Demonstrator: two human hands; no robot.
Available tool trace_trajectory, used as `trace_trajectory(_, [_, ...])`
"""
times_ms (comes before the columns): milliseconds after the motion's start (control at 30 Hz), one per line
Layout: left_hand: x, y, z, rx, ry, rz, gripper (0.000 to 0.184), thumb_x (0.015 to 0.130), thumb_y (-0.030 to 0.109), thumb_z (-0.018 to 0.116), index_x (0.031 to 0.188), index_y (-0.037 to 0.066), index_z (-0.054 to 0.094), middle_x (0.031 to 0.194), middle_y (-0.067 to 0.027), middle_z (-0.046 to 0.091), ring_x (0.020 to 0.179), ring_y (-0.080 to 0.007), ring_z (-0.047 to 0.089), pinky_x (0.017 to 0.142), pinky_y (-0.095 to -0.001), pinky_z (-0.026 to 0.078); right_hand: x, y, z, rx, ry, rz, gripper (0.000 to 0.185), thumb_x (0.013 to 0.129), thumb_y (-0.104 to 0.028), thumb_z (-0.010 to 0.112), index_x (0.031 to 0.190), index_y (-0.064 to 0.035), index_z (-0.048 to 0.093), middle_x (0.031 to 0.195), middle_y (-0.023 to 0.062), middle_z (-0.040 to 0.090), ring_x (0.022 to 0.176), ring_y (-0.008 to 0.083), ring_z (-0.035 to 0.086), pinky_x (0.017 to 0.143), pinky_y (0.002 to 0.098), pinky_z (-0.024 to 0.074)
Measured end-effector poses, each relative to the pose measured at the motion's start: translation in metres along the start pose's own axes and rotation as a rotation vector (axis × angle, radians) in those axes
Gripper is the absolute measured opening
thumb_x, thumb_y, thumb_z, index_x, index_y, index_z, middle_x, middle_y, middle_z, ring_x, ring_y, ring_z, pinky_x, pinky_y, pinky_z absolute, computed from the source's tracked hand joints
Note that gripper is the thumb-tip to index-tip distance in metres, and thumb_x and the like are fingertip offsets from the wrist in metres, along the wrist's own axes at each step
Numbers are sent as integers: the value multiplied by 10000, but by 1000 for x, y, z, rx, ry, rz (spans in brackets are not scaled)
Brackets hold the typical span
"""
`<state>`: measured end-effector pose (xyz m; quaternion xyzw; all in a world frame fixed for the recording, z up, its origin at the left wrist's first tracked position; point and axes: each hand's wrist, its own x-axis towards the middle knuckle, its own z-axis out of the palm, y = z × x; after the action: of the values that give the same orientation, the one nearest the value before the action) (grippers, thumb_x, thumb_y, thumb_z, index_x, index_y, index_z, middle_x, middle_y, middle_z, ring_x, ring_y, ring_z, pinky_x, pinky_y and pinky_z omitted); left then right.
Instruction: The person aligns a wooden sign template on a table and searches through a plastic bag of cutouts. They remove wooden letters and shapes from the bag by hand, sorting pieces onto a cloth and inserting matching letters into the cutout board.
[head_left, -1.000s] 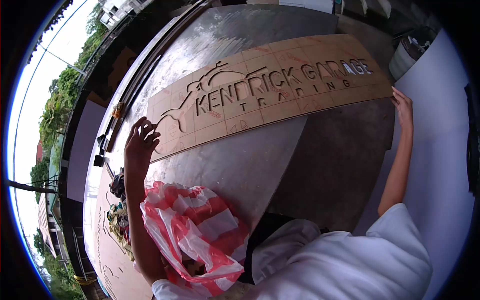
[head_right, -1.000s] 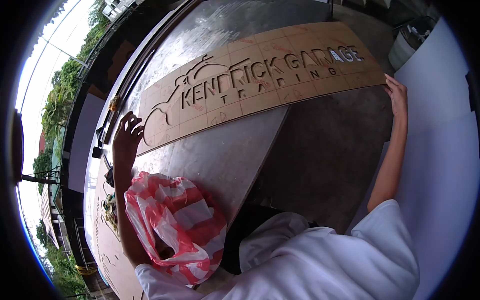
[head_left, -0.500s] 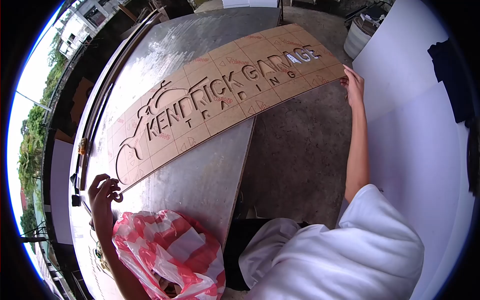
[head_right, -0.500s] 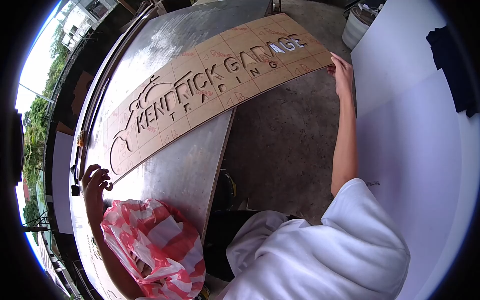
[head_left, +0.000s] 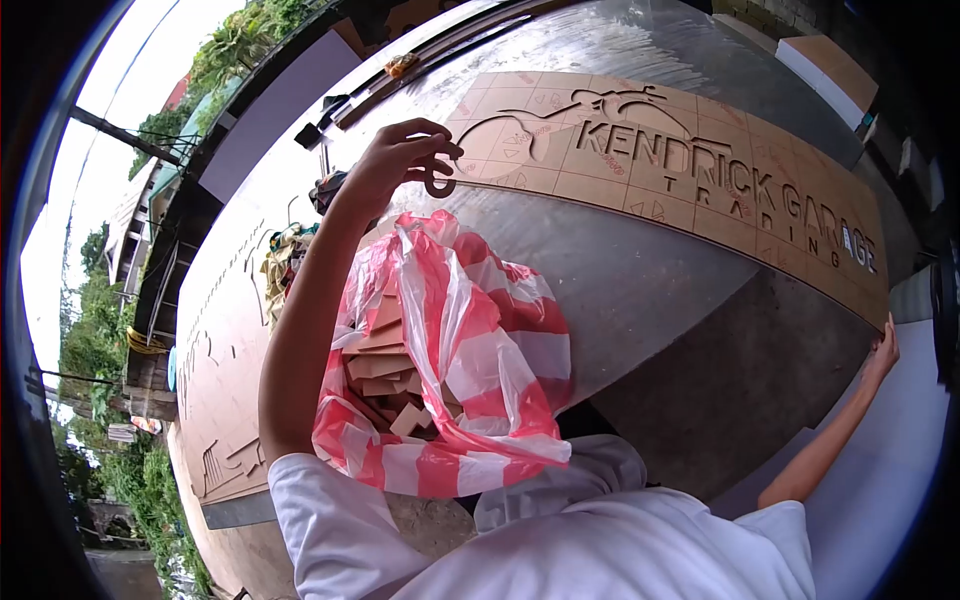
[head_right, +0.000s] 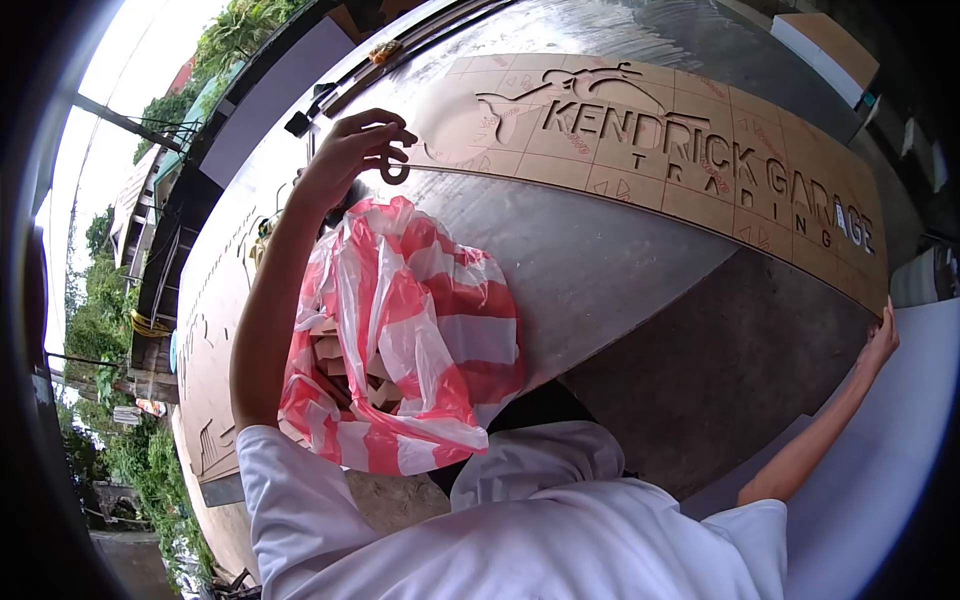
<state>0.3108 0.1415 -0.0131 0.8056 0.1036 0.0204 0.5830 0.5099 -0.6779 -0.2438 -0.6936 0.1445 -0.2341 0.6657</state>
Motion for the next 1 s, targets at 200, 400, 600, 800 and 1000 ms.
trace_trajectory(200, [-34, -1, -28, -26, 32, -1, 211, 945, 169, 550, 1106, 37, 586, 993, -95, 676, 831, -154, 672, 680, -296, 548, 0, -10, 5, 5, 7, 80, 329, 908, -173, 492, 1186, -129, 661, 1008, -72, 600, 672, 59, 381, 612, 201, 335])
trace_trajectory(400, [-68, -12, -47, -34, 86, 16, 234, 943, 165, 553, 1123, 19, 584, 978, -100, 666, 832, -162, 676, 723, -309, 578, 4, -10, -9, 44, -92, 155, 342, 895, -217, 540, 1213, -148, 645, 907, -65, 535, 744, 60, 412, 697, 203, 377])
trace_trajectory(600, [-160, -3, -100, 202, 354, 196, 192, 925, 77, 565, 1094, 4, 620, 919, -115, 691, 770, -146, 677, 708, -300, 573, 24, 4, -21, -68, -113, 134, 327, 872, -242, 593, 1177, -148, 664, 959, -29, 598, 762, 106, 494, 697, 235, 420])
trace_trajectory(800, [-302, -61, -146, 531, 821, 72, 173, 895, 25, 586, 1054, -6, 649, 927, -76, 700, 841, -119, 658, 744, -232, 506, 38, 9, 3, -203, -27, 76, 315, 861, -234, 612, 1153, -132, 674, 968, -13, 610, 782, 119, 518, 709, 246, 437])
trace_trajectory(1000, [-402, -126, -94, 797, 1055, 13, 235, 835, -63, 618, 1042, 29, 681, 833, -74, 700, 718, -100, 637, 614, -237, 500, 41, -2, 26, -300, 57, 31, 305, 849, -227, 631, 1128, -116, 684, 976, 2, 621, 802, 133, 543, 722, 257, 453])
